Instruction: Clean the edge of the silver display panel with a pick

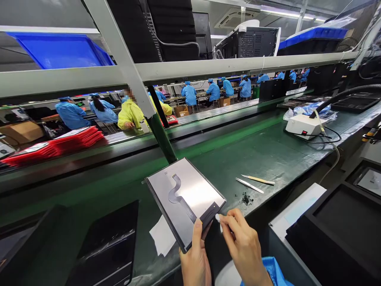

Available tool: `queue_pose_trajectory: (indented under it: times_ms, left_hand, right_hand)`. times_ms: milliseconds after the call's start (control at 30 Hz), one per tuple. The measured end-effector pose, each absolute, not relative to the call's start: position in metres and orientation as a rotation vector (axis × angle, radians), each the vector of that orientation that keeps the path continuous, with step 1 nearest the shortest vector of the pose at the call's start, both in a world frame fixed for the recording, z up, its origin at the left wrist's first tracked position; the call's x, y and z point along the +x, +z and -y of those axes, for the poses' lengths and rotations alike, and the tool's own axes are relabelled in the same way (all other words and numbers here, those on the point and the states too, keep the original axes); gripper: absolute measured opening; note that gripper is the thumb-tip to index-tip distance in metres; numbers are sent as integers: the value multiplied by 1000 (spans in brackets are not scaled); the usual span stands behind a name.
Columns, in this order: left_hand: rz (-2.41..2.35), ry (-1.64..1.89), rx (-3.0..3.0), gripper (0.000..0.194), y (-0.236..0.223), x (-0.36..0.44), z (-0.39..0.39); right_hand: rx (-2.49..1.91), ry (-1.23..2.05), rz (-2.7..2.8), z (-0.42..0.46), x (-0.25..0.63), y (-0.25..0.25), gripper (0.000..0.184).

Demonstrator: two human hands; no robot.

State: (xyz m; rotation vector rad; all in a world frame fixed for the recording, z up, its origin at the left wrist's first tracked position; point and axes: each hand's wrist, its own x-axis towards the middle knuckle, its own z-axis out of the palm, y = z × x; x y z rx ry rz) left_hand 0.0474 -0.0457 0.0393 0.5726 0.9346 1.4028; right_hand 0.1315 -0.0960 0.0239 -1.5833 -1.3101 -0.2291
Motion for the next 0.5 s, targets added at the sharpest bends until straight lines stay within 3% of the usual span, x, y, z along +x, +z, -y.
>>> queue_pose_trajectory:
  times_ms: [500]
  left_hand:
    - [-943, 1398, 530, 37, 41, 49, 45]
  right_hand:
    - [-1614, -178, 1288, 96, 134, 21, 35]
